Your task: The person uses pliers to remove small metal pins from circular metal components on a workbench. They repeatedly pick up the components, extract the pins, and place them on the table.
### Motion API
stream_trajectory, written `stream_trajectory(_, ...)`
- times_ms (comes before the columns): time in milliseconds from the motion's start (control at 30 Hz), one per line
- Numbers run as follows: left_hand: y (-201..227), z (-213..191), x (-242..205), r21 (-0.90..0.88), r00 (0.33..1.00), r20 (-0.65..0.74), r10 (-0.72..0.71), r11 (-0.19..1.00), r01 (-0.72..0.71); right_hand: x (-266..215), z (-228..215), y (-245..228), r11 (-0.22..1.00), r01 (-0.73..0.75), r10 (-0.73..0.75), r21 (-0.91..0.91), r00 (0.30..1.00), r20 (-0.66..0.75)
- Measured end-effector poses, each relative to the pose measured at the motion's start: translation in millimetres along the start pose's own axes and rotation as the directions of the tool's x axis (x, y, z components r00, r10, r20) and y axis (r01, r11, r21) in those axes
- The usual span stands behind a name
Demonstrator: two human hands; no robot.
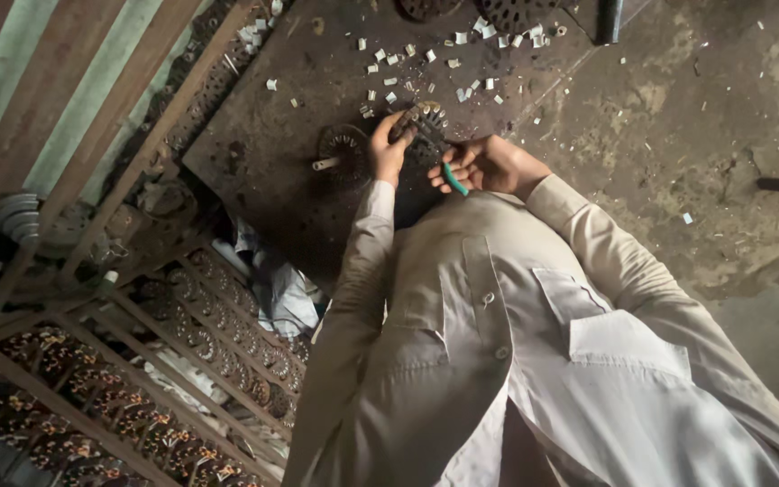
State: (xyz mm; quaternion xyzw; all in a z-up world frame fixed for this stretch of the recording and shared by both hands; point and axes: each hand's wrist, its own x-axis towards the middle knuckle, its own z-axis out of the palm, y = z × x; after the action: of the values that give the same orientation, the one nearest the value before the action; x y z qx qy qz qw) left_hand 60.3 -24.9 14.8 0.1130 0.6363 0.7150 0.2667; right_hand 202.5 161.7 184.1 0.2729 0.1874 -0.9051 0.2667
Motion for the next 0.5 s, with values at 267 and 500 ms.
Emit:
stream_trajectory(267,22,-5,-14,-0.017,0.999,0.027,0.023,1.0,-0.022,11,-20,9,0.998,-0.049,0.052,0.041,0.997,-0.064)
stream_trajectory(500,17,-7,-23,0.064,0.997,0.003,0.071,0.995,-0.071,36,-57,33,0.995,-0.061,0.051,-0.08,0.99,-0.129)
